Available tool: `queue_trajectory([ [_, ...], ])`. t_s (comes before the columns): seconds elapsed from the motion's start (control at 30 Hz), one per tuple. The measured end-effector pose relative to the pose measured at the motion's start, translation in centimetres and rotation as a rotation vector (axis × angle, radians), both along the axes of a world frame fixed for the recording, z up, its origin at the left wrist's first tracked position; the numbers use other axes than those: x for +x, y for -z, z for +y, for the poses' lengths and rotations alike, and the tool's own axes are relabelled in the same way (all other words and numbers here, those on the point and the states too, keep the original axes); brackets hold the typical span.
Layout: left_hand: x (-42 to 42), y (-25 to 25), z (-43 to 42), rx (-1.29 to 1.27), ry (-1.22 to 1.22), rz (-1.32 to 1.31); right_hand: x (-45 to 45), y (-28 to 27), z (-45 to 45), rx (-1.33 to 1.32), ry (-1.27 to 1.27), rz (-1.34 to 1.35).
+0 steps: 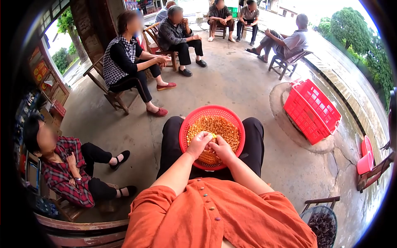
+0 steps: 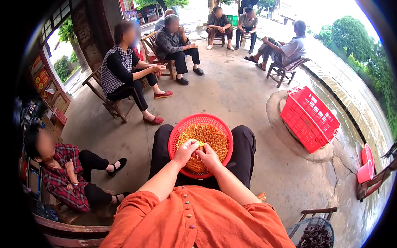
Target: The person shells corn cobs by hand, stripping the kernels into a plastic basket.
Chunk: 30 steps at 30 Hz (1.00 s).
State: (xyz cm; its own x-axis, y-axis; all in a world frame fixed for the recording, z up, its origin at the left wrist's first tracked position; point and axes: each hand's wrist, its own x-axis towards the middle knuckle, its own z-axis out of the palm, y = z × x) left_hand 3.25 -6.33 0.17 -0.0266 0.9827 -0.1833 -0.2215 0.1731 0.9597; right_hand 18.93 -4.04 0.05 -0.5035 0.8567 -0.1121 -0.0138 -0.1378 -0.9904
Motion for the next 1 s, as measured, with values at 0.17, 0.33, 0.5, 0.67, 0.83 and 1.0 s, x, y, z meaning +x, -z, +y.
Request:
queue_trajectory([
  [0.17, 0.4, 1.7, 0.5, 0.148, -0.017, 0.002, -0.2, 0.6, 0.1, 0.003, 0.004, 0.008],
  [0.33, 0.2, 1.2, 0.3, 0.136, 0.030, 0.049, -0.2, 0.9, 0.2, -0.007, 0.018, -0.043],
  [0.5, 0.2, 0.7, 0.2, 0.161, 0.070, 0.107, -0.1, 1.0, 0.3, 0.012, 0.012, -0.057],
  [0.67, -0.2, 2.7, 1.0, 0.093, -0.001, 0.096, -0.1, 1.0, 0.3, 0.038, 0.022, -0.060],
  [0.83, 0.2, 0.8, 0.2, 0.036, -0.043, -0.025, 0.0, 0.1, 0.1, -0.013, 0.008, 0.018],
  [1.0, 0.1, -0.7, -0.1, 0.003, 0.001, -0.052, 0.0, -0.2, 0.0, -0.009, 0.014, 0.017],
])
